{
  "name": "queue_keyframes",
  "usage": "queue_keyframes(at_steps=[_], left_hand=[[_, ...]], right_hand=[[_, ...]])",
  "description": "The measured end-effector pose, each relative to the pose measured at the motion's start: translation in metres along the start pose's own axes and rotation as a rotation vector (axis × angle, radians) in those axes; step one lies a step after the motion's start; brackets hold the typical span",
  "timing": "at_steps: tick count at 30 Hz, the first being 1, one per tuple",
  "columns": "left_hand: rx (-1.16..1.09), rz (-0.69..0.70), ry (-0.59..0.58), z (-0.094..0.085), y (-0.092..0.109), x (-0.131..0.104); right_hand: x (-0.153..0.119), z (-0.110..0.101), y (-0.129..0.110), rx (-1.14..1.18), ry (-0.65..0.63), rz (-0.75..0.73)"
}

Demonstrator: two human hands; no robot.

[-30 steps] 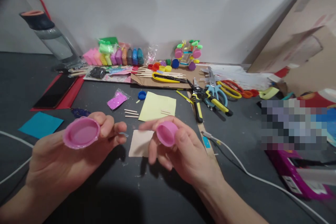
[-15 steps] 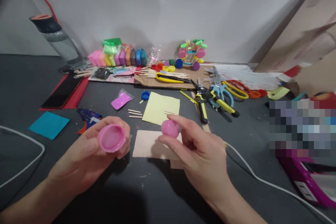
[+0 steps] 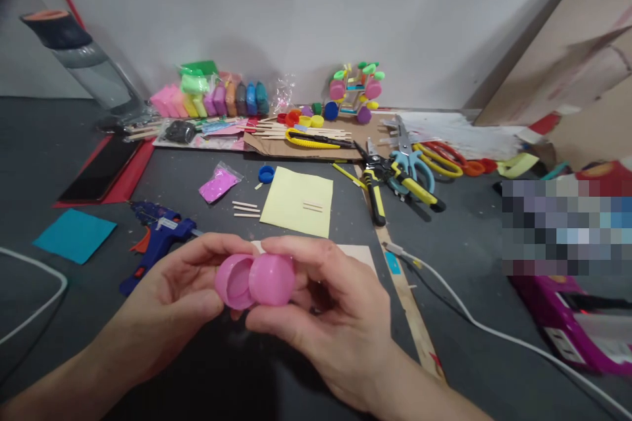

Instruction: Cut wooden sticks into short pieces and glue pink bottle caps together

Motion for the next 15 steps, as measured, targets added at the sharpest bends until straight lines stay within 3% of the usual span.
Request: queue_keyframes(at_steps=[5, 15], left_hand=[[0.056, 0.03, 0.035, -0.0009, 0.0034, -0.0014], [0.066, 0.025, 0.033, -0.0006, 0.0041, -0.0022]], right_hand=[[-0.0018, -0.0021, -0.0003, -0.034, -0.118, -0.046], [-0.0042, -0.0034, -0.0011, -0.279, -0.197, -0.189]])
Point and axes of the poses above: each hand's wrist, its own x-axis towards the middle knuckle, its own z-axis out of the palm, y = z × x, the point moved 4 cm from there along x, towards the middle knuckle, and after that the axes turned 7 degrees about -z, right-handed, at the moved point
